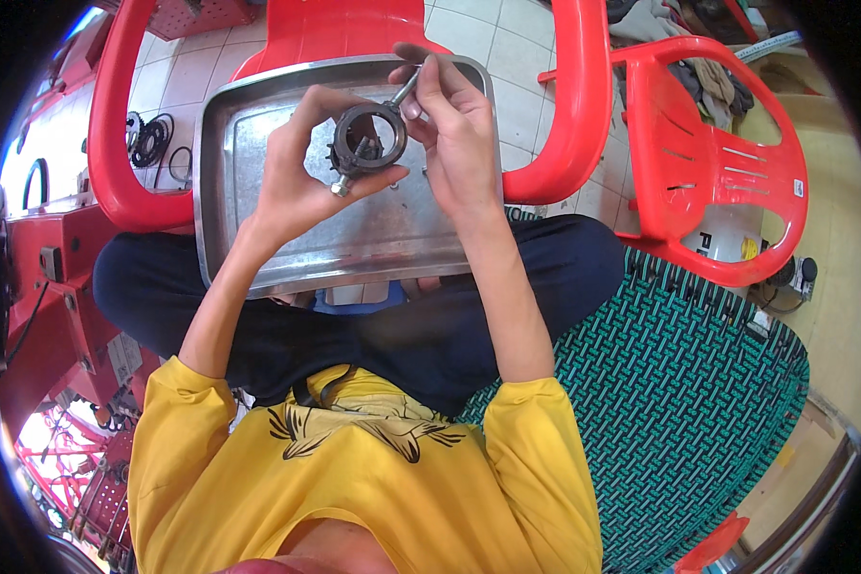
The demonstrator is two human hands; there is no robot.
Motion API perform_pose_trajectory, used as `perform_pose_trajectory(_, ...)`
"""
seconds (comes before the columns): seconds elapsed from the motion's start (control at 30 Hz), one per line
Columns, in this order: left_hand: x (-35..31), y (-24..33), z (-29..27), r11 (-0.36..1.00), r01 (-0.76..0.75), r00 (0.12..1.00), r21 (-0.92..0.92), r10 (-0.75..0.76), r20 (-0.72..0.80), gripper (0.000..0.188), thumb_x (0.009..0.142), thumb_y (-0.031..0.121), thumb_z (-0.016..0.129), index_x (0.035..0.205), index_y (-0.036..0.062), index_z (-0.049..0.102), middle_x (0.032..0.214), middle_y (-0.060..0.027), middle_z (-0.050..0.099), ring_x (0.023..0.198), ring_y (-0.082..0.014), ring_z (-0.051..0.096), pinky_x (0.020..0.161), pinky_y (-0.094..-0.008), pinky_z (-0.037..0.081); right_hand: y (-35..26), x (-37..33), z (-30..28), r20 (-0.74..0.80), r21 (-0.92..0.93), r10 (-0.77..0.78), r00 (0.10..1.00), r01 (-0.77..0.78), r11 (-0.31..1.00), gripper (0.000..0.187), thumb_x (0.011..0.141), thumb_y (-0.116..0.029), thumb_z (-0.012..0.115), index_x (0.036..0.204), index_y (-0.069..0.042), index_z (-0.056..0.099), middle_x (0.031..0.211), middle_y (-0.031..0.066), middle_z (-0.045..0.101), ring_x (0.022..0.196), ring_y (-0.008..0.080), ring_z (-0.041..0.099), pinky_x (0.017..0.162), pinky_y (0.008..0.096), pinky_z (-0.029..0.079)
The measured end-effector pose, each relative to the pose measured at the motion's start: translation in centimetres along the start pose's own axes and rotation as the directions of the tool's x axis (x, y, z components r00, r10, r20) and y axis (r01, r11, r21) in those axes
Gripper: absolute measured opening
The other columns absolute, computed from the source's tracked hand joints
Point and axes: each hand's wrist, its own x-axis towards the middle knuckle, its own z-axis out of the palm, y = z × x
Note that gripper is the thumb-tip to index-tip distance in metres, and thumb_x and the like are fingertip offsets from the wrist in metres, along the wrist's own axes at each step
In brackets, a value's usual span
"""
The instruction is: The person assembles a carburetor component by inserting small metal pins and internal pieces into the housing resting on a metal tray.
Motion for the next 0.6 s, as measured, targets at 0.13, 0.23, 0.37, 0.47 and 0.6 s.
perform_pose_trajectory(0.13, 0.0, 0.1, -0.1, 1.000, -0.011, 1.000, 0.018, 0.011, -0.002, 0.059, 0.067, 0.022, 0.095, 0.112, 0.0048, 0.061, 0.100, -0.0095, 0.072, 0.095, -0.0214, 0.071, 0.088, -0.0339, 0.053, 0.0, -0.2, 1.2, -0.041, 0.134, 0.044, 0.998, -0.038, 0.990, 0.033, 0.107, -0.038, 0.055, 0.113, -0.007, 0.062, 0.099, -0.0003, 0.062, 0.078, 0.0036, 0.050, 0.070, 0.0205, 0.044)
perform_pose_trajectory(0.23, -0.1, 0.4, 0.0, 0.999, -0.031, 0.999, 0.024, 0.030, 0.020, 0.059, 0.067, 0.022, 0.095, 0.112, 0.0047, 0.061, 0.101, -0.0100, 0.072, 0.095, -0.0215, 0.071, 0.088, -0.0334, 0.054, 1.9, 0.6, -1.5, 0.069, 0.169, 0.046, 0.997, -0.057, 0.984, 0.034, 0.107, -0.038, 0.055, 0.115, -0.005, 0.060, 0.099, 0.0009, 0.060, 0.080, 0.0045, 0.051, 0.070, 0.0204, 0.043)
perform_pose_trajectory(0.37, -0.3, 0.0, 0.0, 0.997, -0.067, 0.996, 0.035, 0.065, 0.053, 0.061, 0.066, 0.023, 0.096, 0.113, 0.0042, 0.062, 0.101, -0.0107, 0.071, 0.095, -0.0217, 0.071, 0.087, -0.0331, 0.054, 1.9, 0.8, -1.8, 0.016, 0.217, 0.076, 0.997, -0.078, 0.973, 0.032, 0.107, -0.034, 0.056, 0.117, -0.004, 0.059, 0.096, 0.0013, 0.056, 0.081, 0.0071, 0.052, 0.070, 0.0220, 0.044)
perform_pose_trajectory(0.47, -0.3, 0.0, 0.0, 0.993, -0.112, 0.993, 0.042, 0.110, 0.039, 0.062, 0.067, 0.023, 0.096, 0.114, 0.0041, 0.062, 0.102, -0.0102, 0.071, 0.095, -0.0206, 0.070, 0.088, -0.0328, 0.054, 1.3, 0.7, -0.3, -0.151, 0.116, 0.137, 0.979, -0.120, 0.986, 0.024, 0.107, -0.022, 0.057, 0.118, -0.002, 0.060, 0.100, 0.0009, 0.059, 0.080, 0.0106, 0.056, 0.072, 0.0274, 0.047)
perform_pose_trajectory(0.6, 0.0, -0.4, -0.3, 0.998, -0.046, 0.997, 0.035, 0.048, -0.058, 0.060, 0.069, 0.020, 0.095, 0.115, 0.0038, 0.060, 0.101, -0.0076, 0.070, 0.096, -0.0169, 0.069, 0.090, -0.0310, 0.053, 3.8, 2.4, -2.0, 0.159, -0.514, -0.209, 0.965, 0.261, 0.817, 0.026, 0.094, -0.001, 0.060, 0.120, -0.003, 0.061, 0.109, 0.0097, 0.064, 0.088, 0.0260, 0.065, 0.078, 0.0372, 0.052)
